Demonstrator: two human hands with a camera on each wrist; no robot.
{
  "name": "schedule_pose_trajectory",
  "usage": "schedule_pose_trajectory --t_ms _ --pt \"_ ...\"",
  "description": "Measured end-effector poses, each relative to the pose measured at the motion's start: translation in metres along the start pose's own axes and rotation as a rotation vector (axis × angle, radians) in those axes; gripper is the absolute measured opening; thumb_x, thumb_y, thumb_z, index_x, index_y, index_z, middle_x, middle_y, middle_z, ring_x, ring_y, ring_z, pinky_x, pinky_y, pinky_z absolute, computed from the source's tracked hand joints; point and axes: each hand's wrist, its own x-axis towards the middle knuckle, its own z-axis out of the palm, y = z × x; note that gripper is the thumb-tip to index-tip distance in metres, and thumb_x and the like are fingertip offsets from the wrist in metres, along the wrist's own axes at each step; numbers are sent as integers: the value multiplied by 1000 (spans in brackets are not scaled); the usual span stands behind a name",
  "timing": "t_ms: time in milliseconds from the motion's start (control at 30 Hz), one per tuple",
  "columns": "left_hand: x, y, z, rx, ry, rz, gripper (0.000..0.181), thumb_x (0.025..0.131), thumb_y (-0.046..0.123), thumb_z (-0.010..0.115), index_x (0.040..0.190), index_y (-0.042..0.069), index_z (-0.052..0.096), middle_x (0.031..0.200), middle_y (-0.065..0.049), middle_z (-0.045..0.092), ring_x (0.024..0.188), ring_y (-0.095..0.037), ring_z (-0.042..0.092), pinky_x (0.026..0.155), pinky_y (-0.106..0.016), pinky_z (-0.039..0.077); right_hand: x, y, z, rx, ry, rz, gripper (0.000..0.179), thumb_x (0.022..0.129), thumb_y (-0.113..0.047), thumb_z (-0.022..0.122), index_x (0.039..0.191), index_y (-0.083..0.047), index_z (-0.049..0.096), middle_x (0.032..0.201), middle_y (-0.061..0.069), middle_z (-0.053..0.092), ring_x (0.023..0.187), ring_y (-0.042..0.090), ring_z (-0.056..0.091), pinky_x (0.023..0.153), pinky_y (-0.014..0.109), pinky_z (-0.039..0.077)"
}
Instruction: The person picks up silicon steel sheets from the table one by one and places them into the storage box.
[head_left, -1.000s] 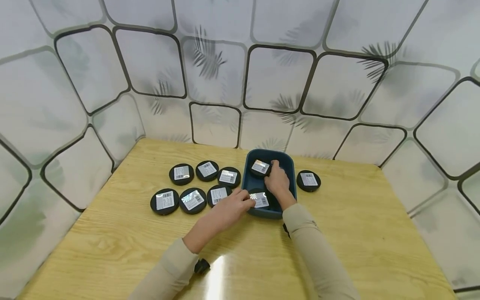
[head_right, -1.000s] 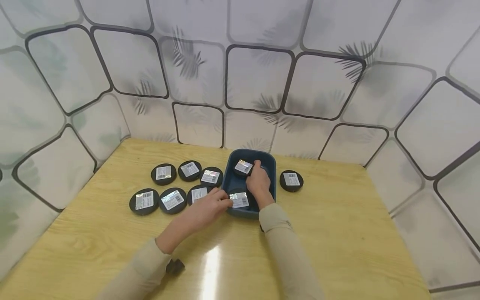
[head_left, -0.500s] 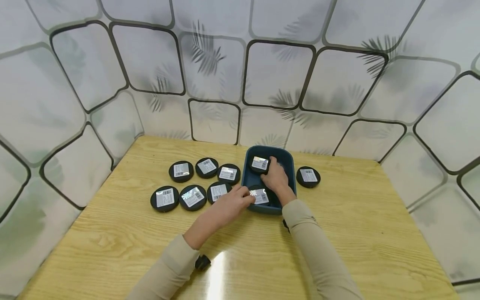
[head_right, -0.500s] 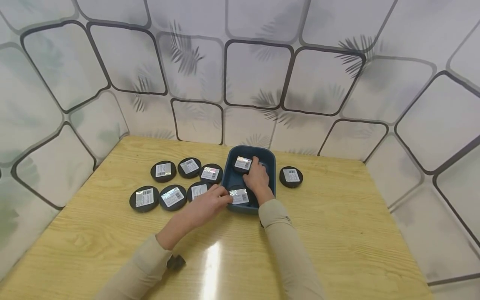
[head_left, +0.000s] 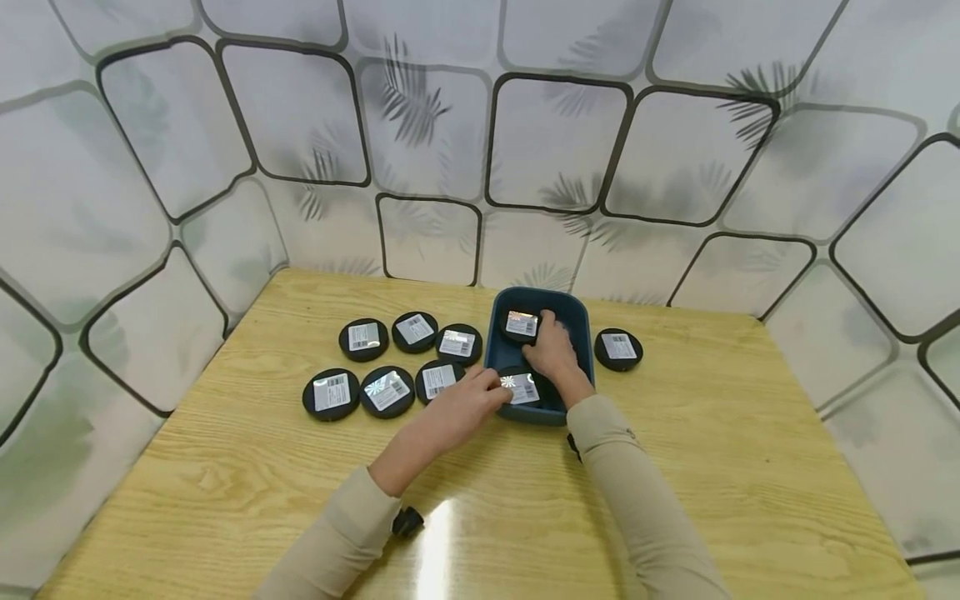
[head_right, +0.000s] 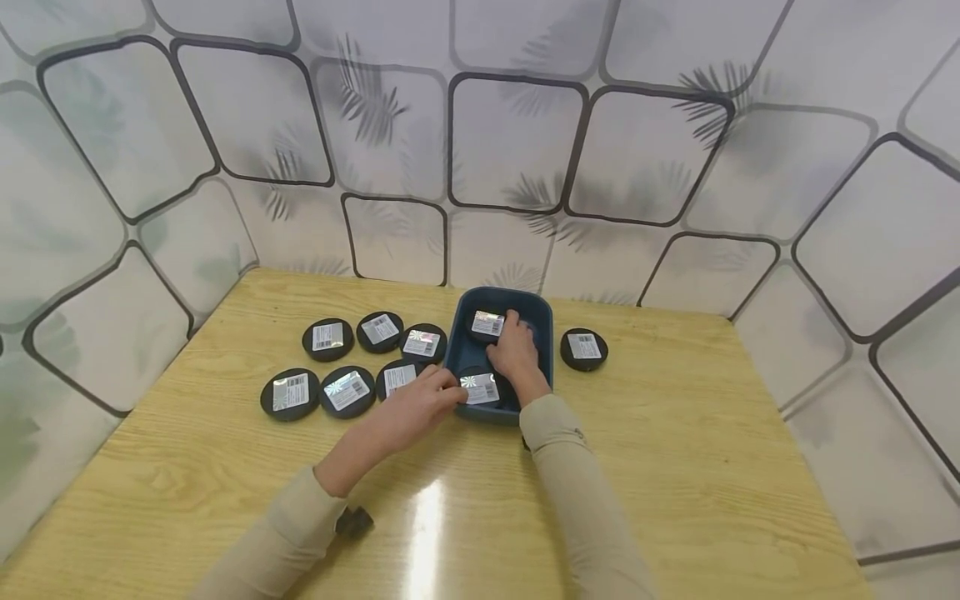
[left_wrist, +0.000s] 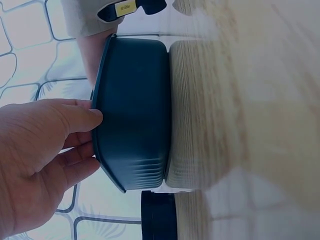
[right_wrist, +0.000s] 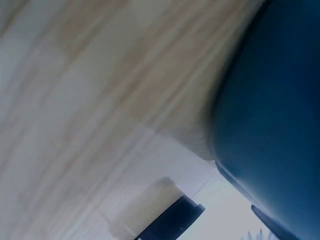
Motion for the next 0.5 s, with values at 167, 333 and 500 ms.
schedule_pose_trajectory --t_ms 167,333,500 --pt "1 1 -1 -2 -8 -8 16 95 3 64 104 14 70 97 -4 56 93 -20 51 73 -28 52 -4 4 -15 129 -63 0 82 86 -7 64 152 3 17 119 33 58 95 39 58 82 47 48" --pt "1 1 -1 3 -8 -19 15 96 5 64 105 15 70 96 -4 56 93 -20 51 70 -28 52 -16 7 -37 320 -158 5 75 93 -15 60 153 2 19 131 33 52 109 40 57 90 47 48" --pt "0 3 -2 -14 -8 -25 15 96 5 62 104 15 70 96 -4 56 93 -20 51 69 -28 52 -29 15 -52 647 -225 -44 54 103 -14 50 149 6 30 142 32 43 126 43 53 104 46 46"
